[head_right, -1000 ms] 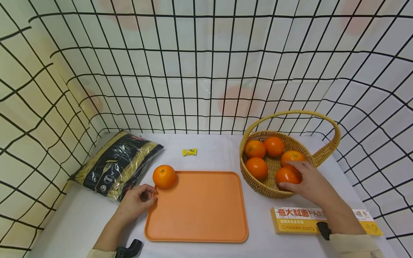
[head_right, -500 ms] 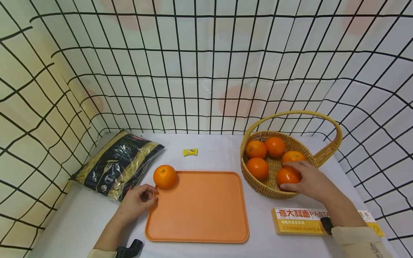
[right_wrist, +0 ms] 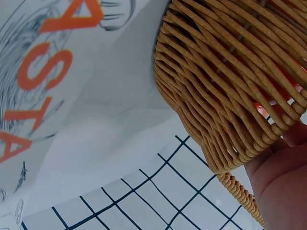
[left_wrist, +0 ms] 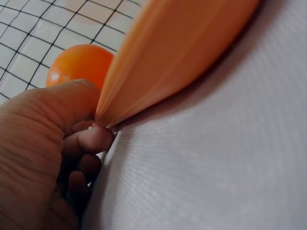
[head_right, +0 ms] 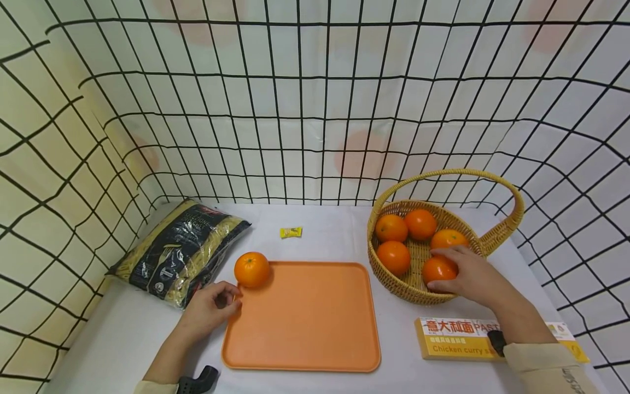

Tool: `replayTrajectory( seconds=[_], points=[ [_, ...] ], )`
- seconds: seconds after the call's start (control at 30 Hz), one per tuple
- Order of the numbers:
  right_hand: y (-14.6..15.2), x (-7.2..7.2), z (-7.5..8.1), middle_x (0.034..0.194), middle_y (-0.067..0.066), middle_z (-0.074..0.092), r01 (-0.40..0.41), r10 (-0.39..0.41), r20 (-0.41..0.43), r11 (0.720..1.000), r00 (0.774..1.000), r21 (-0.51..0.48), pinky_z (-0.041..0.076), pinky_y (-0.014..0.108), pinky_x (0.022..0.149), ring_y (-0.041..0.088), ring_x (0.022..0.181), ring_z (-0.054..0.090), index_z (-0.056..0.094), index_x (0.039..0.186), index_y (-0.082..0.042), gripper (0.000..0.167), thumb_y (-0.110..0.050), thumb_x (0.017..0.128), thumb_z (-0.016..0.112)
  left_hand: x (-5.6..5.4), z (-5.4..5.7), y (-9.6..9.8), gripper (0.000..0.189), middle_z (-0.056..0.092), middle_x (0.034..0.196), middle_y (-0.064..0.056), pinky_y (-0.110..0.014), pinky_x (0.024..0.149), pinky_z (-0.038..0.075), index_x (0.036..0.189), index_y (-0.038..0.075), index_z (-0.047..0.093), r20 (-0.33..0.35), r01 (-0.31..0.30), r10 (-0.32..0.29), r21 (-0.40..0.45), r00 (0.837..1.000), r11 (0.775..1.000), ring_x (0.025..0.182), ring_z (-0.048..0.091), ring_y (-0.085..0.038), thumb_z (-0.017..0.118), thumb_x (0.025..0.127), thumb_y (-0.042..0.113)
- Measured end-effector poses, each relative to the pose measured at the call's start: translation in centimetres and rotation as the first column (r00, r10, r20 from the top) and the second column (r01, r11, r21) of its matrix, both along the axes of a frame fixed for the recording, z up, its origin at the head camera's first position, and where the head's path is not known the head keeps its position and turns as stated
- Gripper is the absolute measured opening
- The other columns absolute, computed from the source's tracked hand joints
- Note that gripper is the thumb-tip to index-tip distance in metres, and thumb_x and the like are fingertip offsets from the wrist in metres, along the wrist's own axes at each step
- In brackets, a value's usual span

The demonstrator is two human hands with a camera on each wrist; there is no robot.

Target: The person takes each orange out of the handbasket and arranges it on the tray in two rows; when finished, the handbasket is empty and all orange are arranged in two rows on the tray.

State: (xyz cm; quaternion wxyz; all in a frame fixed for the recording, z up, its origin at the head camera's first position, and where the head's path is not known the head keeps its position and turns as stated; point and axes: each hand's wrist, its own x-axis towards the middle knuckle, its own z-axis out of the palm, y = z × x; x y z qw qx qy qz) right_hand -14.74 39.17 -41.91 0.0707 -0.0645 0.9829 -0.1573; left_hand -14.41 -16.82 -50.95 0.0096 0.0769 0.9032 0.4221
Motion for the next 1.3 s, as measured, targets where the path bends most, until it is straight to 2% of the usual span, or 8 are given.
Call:
replayTrajectory(
  seconds=[0.23,0.47,0.67,0.93,1.07,1.3],
  points=[
    [0.1,-0.1,-0.5,0.146,0.032,0.044,0.006,-0.006,0.0,1.0,1.0,0.015,0.041,0.074,0.096,0.053,0.124,0.049,0.056,0.14,-0.01,0.083,-0.062,0.079,0.078,-0.1,-0.1,0.1,0.019,0.057,0.076,0.007,-0.021,0.072,0.045,0.091,0.02,0.071,0.007,-0.006,0.006,0.001,1.0,1.0,0.079,0.052,-0.009,0.082,0.081,0.01],
    [0.0,0.0,-0.5,0.143,0.031,0.049,-0.005,0.006,-0.035,1.0,0.999,0.026,0.042,0.073,0.097,0.052,0.123,0.051,0.058,0.138,-0.008,0.08,-0.058,0.08,0.079,-0.1,-0.1,0.1,0.019,0.058,0.076,0.007,-0.021,0.071,0.045,0.092,0.02,0.071,-0.005,-0.004,0.004,0.01,1.0,1.0,0.078,0.051,-0.008,0.082,0.081,0.01],
    [-0.3,0.2,0.0,0.143,0.03,0.049,-0.001,0.002,-0.062,1.0,0.998,0.017,0.04,0.074,0.097,0.052,0.124,0.05,0.057,0.138,-0.01,0.079,-0.059,0.081,0.079,0.1,0.0,0.2,0.02,0.057,0.075,0.009,-0.021,0.071,0.045,0.091,0.021,0.071,-0.016,-0.016,0.016,-0.007,1.0,1.0,0.078,0.051,-0.007,0.082,0.08,0.01],
    [-1.4,0.4,1.3,0.143,0.027,0.047,0.0,-0.001,-0.124,1.0,0.992,-0.006,0.047,0.071,0.09,0.047,0.116,0.055,0.054,0.14,-0.012,0.08,-0.06,0.081,0.079,0.1,-0.1,0.1,0.019,0.058,0.075,0.007,-0.022,0.072,0.044,0.091,0.02,0.071,-0.012,-0.012,0.012,-0.002,1.0,1.0,0.079,0.051,-0.009,0.082,0.081,0.01],
    [-2.1,0.7,1.9,0.14,0.027,0.048,0.028,-0.032,-0.177,0.999,0.984,-0.025,0.047,0.072,0.088,0.047,0.114,0.054,0.054,0.14,-0.013,0.082,-0.059,0.079,0.081,0.0,-0.1,0.1,0.019,0.057,0.075,0.008,-0.022,0.072,0.044,0.091,0.021,0.071,-0.006,-0.01,0.01,-0.001,1.0,1.0,0.079,0.05,-0.009,0.082,0.081,0.01],
    [-3.4,1.3,2.3,0.136,0.02,0.051,0.013,-0.036,-0.293,0.997,0.955,-0.081,0.048,0.072,0.087,0.043,0.113,0.052,0.055,0.139,-0.011,0.079,-0.047,0.077,0.088,0.0,-0.2,0.1,0.019,0.057,0.075,0.008,-0.021,0.071,0.044,0.091,0.021,0.071,-0.014,-0.012,0.012,0.003,1.0,1.0,0.078,0.051,-0.007,0.082,0.08,0.009]
  ],
)
